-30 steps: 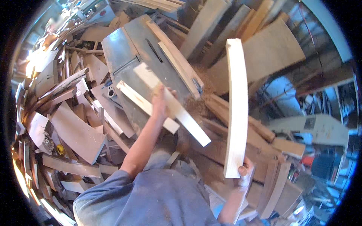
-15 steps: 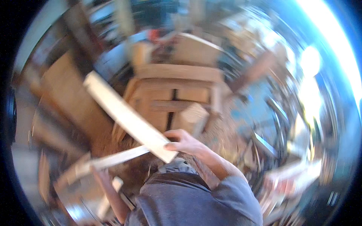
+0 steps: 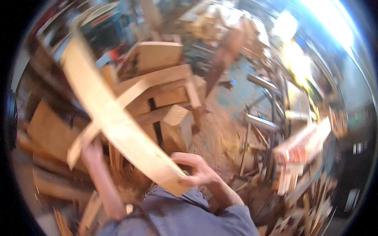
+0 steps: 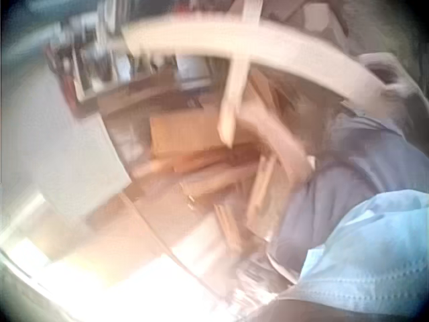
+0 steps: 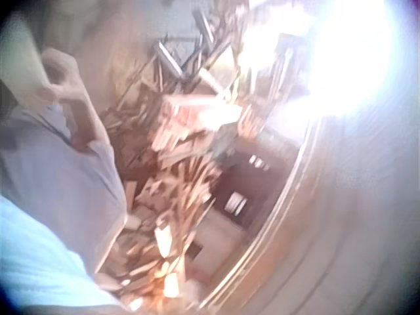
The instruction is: The person selects wooden planks from a pile and uses a table saw to cut them into smaller pieces. They measure a piece of wood with a tape measure and continue cutting various planks, stacking the finished pieces on the saw table.
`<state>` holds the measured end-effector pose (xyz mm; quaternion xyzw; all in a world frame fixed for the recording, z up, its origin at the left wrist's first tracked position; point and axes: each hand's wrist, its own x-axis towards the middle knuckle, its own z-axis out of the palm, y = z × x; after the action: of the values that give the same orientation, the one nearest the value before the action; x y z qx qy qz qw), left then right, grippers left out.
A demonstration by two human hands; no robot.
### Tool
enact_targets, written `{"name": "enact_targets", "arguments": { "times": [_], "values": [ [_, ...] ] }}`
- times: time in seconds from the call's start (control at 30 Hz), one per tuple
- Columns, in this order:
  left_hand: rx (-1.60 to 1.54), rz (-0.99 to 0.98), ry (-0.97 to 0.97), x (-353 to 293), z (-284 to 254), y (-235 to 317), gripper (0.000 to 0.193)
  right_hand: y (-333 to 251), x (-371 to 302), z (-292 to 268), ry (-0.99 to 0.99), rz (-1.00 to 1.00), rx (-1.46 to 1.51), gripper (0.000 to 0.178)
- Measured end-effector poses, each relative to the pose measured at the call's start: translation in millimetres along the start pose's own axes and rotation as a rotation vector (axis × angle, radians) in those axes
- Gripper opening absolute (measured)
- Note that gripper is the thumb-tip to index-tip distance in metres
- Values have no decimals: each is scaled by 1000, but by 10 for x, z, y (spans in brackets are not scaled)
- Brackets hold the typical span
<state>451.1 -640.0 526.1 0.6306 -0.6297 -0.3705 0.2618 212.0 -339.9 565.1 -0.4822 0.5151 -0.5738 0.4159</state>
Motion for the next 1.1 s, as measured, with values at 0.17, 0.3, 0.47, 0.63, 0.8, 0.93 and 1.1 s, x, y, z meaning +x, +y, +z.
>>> {"name": "enact_targets", "arguments": {
  "times": [0.17, 0.3, 0.47, 0.63, 0.8, 0.93, 1.1],
  "values": [
    [-251, 878, -529, -687, 1920, 1702, 38, -533, -65, 50, 237, -74, 74, 71],
    [-283, 971, -927, -1164, 2260, 1388, 45, -465, -68, -81, 410, -186, -227, 73],
    [-1072, 433, -934, -759, 1055, 419, 58, -78, 125, 11, 129, -137, -307, 66],
    [-1700, 118, -620, -883, -66, 66, 85, 646, 379, 434, -300, 129, -57, 66],
    [-1538, -165, -8, -1215, -289, -779, 70, 1103, 693, 796, -640, 208, -112, 72],
    [-1657, -120, 315, -1671, -303, -1253, 75, 1169, 886, 1042, -846, 323, -119, 54],
    [-1582, -129, 877, -2462, -551, -1716, 65, 1554, 1254, 1704, -974, 282, -324, 37]
  ]
}}
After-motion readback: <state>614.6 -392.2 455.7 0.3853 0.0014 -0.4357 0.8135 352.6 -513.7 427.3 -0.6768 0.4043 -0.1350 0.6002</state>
